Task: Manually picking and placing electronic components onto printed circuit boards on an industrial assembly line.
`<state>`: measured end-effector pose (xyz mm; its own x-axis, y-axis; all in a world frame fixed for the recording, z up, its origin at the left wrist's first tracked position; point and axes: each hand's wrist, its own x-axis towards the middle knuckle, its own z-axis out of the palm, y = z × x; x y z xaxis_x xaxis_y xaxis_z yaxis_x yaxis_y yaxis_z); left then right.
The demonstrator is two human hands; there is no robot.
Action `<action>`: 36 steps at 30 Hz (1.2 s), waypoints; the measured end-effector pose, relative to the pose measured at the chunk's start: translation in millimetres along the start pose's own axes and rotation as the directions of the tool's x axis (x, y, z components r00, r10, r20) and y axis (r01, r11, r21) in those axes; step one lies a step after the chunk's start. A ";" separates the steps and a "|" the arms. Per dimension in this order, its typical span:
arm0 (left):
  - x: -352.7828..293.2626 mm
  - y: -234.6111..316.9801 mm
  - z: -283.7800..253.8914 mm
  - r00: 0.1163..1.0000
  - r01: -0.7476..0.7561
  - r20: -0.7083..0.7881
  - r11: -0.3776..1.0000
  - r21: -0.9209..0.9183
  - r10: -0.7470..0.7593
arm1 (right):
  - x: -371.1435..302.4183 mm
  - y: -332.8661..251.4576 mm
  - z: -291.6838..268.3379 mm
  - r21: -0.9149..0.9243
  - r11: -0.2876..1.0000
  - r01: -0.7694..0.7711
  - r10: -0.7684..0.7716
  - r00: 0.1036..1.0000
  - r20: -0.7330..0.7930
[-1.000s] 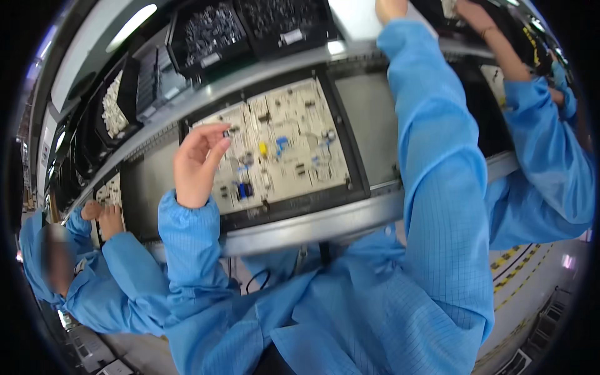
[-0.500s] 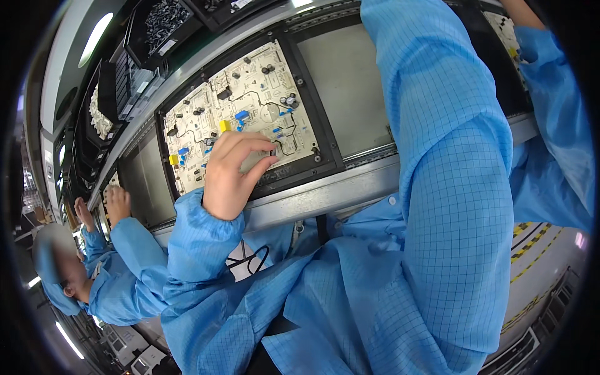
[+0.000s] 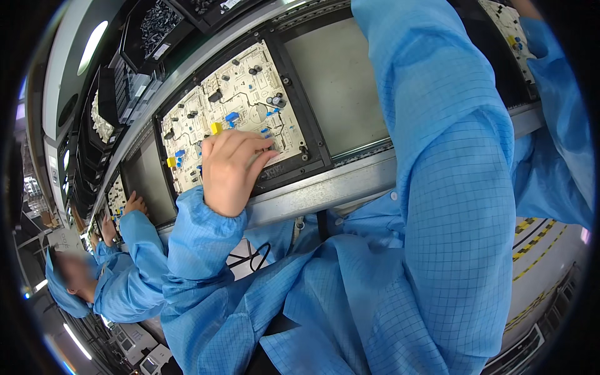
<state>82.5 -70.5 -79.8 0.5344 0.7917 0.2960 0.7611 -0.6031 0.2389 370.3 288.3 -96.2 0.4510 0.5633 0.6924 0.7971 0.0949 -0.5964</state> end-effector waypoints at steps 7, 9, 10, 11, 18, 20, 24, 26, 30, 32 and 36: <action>-1.2 12.3 -6.4 0.993 -0.118 0.019 0.977 0.177 0.117 | -21.1 -24.4 -61.0 0.482 0.871 0.094 -0.236 0.941 0.243; -4.3 13.0 -12.8 0.993 -0.117 0.008 0.978 0.173 0.118 | -57.1 -63.8 -115.3 0.690 0.723 -0.034 -0.346 0.846 0.405; -10.5 10.3 -13.9 0.995 -0.095 0.027 0.979 0.182 0.091 | -86.2 -89.1 -142.4 0.679 0.715 -0.168 -0.339 0.766 0.547; -10.2 11.5 -17.7 0.996 -0.078 0.049 0.987 0.143 0.072 | -101.8 -96.6 -174.0 0.695 0.716 -0.058 -0.472 0.693 0.545; 26.3 -69.5 -71.2 0.982 0.171 -0.083 0.985 0.033 -0.168 | -163.3 -129.4 -242.0 0.674 0.736 0.058 -0.620 0.457 0.637; 47.5 -120.4 -88.0 0.942 0.297 -0.207 0.942 0.154 -0.263 | -170.6 -132.5 -242.7 0.666 0.746 -0.021 -0.581 0.469 0.665; 63.6 -237.9 -84.5 0.857 0.375 -0.446 0.905 0.200 -0.257 | -180.1 -131.0 -240.8 0.653 0.731 -0.195 -0.525 0.450 0.722; 68.6 -258.1 -71.8 0.800 0.368 -0.536 0.926 0.080 -0.271 | -179.8 -134.2 -240.5 0.641 0.746 -0.181 -0.518 0.446 0.730; 70.8 -315.5 -61.2 0.694 0.397 -0.678 0.915 0.078 -0.243 | -182.9 -141.9 -242.6 0.679 0.734 -0.002 -0.599 0.469 0.649; 68.2 -356.4 -54.4 0.658 0.471 -0.667 0.882 0.003 -0.349 | -187.3 -143.6 -238.3 0.690 0.707 0.155 -0.671 0.454 0.586; 69.2 -381.6 -53.6 0.834 0.445 -0.507 0.810 0.383 -0.218 | -204.0 -142.0 -231.1 0.622 0.783 0.003 -0.590 0.319 0.742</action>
<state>-190.7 209.1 -101.0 0.0933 0.7422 0.6636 0.9947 -0.0989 -0.0292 257.9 -29.8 -58.9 -0.6239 0.7328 0.2717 0.3761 0.5862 -0.7175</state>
